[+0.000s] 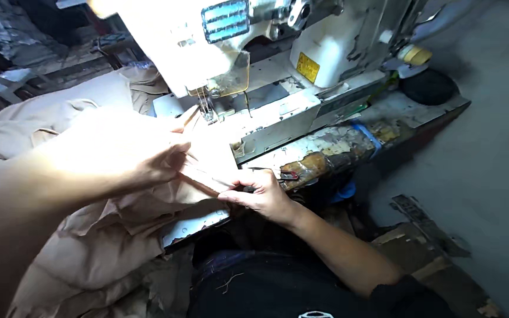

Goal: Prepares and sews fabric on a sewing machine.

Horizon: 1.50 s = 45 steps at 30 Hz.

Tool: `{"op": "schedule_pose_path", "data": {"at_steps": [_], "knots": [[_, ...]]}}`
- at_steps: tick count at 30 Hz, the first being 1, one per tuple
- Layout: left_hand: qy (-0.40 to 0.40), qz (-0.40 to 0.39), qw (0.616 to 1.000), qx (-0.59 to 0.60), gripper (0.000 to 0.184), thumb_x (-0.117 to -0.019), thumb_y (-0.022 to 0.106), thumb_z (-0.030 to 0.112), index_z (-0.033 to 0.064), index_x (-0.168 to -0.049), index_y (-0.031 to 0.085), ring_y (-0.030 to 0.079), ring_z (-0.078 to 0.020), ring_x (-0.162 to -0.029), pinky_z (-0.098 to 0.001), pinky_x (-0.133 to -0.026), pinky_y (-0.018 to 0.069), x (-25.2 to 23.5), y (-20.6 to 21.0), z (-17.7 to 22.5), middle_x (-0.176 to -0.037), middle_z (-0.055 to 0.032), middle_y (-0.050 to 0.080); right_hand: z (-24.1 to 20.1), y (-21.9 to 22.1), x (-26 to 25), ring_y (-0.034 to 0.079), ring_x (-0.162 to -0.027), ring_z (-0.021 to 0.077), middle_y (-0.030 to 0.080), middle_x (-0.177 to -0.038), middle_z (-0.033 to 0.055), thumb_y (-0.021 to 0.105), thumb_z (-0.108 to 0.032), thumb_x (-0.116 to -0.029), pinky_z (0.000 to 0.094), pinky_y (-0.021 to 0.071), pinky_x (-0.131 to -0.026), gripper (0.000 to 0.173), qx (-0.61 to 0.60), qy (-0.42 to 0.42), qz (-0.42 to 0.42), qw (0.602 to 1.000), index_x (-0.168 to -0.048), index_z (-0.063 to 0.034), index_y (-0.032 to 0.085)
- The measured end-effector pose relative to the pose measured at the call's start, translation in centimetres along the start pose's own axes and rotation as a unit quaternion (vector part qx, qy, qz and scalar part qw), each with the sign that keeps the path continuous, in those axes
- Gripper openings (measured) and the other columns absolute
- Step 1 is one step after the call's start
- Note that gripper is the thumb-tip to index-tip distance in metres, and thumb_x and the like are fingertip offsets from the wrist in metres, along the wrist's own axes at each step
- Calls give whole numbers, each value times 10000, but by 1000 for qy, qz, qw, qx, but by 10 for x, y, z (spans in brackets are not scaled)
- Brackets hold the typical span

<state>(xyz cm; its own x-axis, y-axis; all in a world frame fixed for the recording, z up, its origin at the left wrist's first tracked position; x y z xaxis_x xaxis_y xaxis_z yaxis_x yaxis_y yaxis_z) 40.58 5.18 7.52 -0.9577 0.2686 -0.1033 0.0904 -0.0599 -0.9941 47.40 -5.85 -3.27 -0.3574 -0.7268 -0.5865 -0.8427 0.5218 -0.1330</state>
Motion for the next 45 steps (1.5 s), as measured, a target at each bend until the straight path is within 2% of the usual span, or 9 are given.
{"op": "schedule_pose_path", "data": {"at_steps": [6, 8, 14, 21, 28, 32, 37, 42, 45], "knots": [[4, 77, 996, 52, 134, -861, 608, 282, 152, -830, 615, 524, 46, -809, -128, -703, 409, 16, -9, -11, -842, 78, 555, 3, -3, -16, 688, -791, 50, 733, -839, 76, 741, -37, -889, 204, 574, -737, 72, 0, -48, -15, 999, -874, 33, 751], [8, 70, 997, 15, 215, -903, 599, 397, 224, -792, 536, 490, 46, -729, -153, -612, 360, 17, -11, -13, -766, 115, 489, 4, -4, -20, 688, -802, 61, 728, -850, 78, 751, -41, -885, 206, 576, -739, 72, 11, -57, -18, 998, -883, 31, 749], [-48, 17, 998, -43, 326, -808, 651, 494, 208, -701, 539, 523, -87, -756, -349, -689, 384, 5, -21, -6, -783, 45, 501, 5, -6, -27, 701, -820, 85, 741, -874, 86, 762, -55, -874, 234, 581, -734, 83, 34, -74, -26, 996, -898, 24, 755], [-22, 9, 1000, -1, 411, -835, 641, 587, 223, -695, 508, 492, 7, -700, -224, -613, 376, 7, -14, -15, -750, 104, 485, 6, -3, -33, 686, -798, 83, 731, -862, 80, 762, -53, -882, 236, 571, -719, 78, 20, -66, -37, 997, -896, 22, 750], [-98, -62, 992, -48, 319, -924, 663, 532, 236, -1040, 641, 543, -69, -565, -349, -508, 442, -2, -51, -20, -697, 69, 564, 8, -8, -28, 644, -668, 62, 687, -807, 64, 757, -3, -885, 199, 561, -603, 78, -76, 22, -7, 997, -919, 27, 694], [-46, 8, 998, -32, 207, -960, 618, 465, 279, -876, 651, 532, -10, -636, -285, -573, 450, 0, -67, -4, -747, 116, 565, 4, -10, -25, 653, -702, 44, 713, -812, 46, 753, -25, -895, 189, 558, -646, 42, -62, 28, -6, 998, -894, 15, 740], [-17, 30, 998, -45, 198, -939, 598, 454, 289, -921, 706, 615, -30, -790, -359, -678, 506, 5, -64, 10, -956, 123, 669, -4, -7, -19, 662, -716, 61, 710, -863, 55, 757, -34, -897, 200, 575, -649, 56, -57, 39, -36, 997, -917, 14, 735], [-20, -32, 998, -44, 338, -902, 617, 652, 348, -755, 630, 476, -19, -530, -321, -487, 366, -11, -55, 35, -603, 142, 486, -9, -5, -8, 656, -724, 51, 708, -852, 55, 749, -41, -907, 203, 569, -666, 62, -38, 30, -32, 998, -925, 15, 730], [-47, -61, 992, -98, 490, -758, 666, 715, 242, -650, 596, 558, -121, -569, -398, -506, 420, -16, -25, 17, -619, 59, 514, -13, -4, -6, 656, -712, 40, 704, -818, 41, 753, -58, -900, 196, 570, -671, 69, -17, 11, -31, 999, -898, 8, 732]]}}
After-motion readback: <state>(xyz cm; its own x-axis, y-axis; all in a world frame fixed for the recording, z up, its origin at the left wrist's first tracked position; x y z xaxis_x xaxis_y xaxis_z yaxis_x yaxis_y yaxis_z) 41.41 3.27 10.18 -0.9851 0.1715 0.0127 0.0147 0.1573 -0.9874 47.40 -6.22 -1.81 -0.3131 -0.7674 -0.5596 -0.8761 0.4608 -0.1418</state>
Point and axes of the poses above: each hand's wrist, its own x-axis away from the middle knuckle, its own y-axis out of the palm, z = x × y, the point moved 9 cm from there along -x, towards the middle knuckle
